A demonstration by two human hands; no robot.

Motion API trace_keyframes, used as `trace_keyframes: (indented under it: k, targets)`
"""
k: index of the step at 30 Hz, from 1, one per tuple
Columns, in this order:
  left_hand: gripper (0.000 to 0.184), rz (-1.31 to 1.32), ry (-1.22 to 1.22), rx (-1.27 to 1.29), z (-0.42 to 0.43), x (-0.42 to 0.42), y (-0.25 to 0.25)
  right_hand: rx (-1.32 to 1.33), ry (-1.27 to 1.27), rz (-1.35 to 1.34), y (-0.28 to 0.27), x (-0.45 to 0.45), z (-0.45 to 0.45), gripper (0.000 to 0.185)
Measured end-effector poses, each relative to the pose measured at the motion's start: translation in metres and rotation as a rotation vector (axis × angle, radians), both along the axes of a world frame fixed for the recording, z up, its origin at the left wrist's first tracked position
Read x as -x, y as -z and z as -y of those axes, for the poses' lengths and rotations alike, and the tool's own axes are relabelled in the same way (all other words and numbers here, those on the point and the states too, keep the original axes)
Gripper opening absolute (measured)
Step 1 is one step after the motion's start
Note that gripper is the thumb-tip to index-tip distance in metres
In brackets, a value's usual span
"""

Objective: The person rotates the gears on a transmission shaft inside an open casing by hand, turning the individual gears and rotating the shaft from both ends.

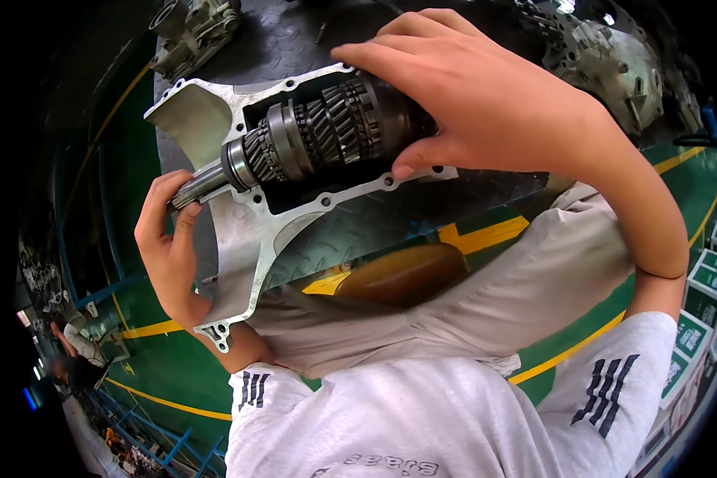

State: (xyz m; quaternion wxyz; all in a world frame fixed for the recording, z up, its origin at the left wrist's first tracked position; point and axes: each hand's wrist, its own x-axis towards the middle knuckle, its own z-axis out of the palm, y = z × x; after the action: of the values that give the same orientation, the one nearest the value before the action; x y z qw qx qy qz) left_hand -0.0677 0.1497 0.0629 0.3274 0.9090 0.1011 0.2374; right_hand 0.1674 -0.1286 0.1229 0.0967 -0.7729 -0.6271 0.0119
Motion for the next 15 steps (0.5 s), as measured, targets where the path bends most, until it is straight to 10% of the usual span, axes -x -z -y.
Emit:
trace_keyframes:
  k: [15]
  targets:
    - [0.025, -0.05, 0.019, 0.066, -0.001, 0.003, -0.004, -0.11, -0.082, -0.098, 0.017, -0.012, -0.001, 0.094]
